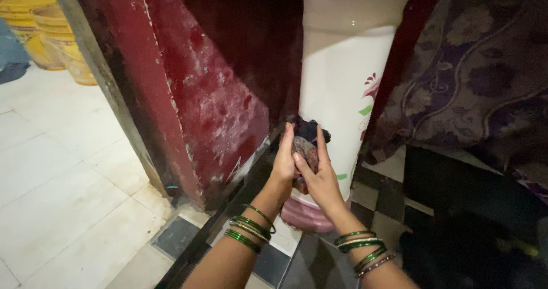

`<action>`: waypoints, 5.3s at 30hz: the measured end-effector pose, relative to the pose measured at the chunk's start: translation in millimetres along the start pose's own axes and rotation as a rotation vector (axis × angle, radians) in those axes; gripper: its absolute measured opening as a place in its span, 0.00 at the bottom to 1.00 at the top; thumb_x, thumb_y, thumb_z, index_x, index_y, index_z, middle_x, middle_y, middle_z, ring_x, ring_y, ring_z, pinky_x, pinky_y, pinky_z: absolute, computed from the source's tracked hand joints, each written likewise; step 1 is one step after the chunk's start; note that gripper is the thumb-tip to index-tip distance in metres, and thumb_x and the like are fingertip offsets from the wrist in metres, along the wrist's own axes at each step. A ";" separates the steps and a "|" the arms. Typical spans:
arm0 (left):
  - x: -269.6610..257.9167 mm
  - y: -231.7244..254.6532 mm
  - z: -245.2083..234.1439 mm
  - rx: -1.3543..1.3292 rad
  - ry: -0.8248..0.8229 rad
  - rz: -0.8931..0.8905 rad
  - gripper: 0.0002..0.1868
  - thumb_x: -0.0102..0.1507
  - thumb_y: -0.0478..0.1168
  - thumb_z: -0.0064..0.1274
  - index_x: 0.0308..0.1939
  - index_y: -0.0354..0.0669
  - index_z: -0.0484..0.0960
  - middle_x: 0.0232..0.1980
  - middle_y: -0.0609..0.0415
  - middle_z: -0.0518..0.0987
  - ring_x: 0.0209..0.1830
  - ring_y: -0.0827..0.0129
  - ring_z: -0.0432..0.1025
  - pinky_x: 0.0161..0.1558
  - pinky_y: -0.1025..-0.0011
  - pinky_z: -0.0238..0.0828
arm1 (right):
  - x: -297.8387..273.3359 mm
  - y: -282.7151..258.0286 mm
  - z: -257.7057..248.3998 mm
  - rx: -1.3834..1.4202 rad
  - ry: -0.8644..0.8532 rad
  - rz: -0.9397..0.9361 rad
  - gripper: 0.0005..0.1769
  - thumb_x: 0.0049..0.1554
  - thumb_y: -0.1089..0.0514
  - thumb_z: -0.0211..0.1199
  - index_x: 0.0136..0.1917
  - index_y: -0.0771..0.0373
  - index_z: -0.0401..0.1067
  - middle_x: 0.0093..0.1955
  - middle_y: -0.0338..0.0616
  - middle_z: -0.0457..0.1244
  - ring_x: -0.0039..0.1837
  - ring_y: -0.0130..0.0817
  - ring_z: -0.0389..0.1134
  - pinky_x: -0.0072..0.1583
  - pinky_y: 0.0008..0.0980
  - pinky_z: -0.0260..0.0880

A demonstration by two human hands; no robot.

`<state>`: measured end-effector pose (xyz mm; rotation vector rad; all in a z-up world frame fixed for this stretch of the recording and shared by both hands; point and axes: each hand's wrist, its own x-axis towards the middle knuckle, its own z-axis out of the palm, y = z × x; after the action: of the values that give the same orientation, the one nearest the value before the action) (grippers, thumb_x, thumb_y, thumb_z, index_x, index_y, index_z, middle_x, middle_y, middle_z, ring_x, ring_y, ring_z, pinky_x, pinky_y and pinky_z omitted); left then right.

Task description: The person wipes a pedestal sink and the adjacent wall with a dark cloth, then collects items into a black bag and pours water from a bucket.

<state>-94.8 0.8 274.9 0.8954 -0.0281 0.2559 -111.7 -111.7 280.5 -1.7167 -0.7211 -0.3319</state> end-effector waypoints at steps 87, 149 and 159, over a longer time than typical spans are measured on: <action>-4.4 139.8 -163.9 2.456 -0.272 1.038 0.31 0.63 0.44 0.44 0.66 0.25 0.72 0.69 0.33 0.71 0.71 0.44 0.64 0.72 0.55 0.53 | 64.9 67.5 268.1 -1.171 0.149 -0.355 0.34 0.62 0.53 0.50 0.76 0.73 0.56 0.73 0.72 0.55 0.78 0.68 0.51 0.79 0.61 0.41; -51.6 91.7 -178.6 1.853 -0.129 0.646 0.27 0.61 0.44 0.50 0.64 0.40 0.74 0.61 0.46 0.77 0.58 0.53 0.72 0.56 0.57 0.67 | 29.1 157.8 204.1 0.286 0.233 0.339 0.12 0.61 0.56 0.53 0.50 0.64 0.74 0.42 0.44 0.67 0.42 0.30 0.65 0.47 0.31 0.69; -4.9 92.9 -137.1 0.424 0.105 -0.308 0.61 0.58 0.68 0.58 0.82 0.62 0.32 0.73 0.54 0.61 0.72 0.50 0.62 0.60 0.38 0.63 | 84.2 68.2 145.4 1.079 0.016 0.572 0.23 0.65 0.47 0.44 0.49 0.66 0.73 0.48 0.49 0.71 0.51 0.41 0.73 0.58 0.40 0.74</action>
<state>-132.4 161.4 259.7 1.2896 0.2693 0.0175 -26.7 42.2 235.9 -0.8055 -0.2559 0.3978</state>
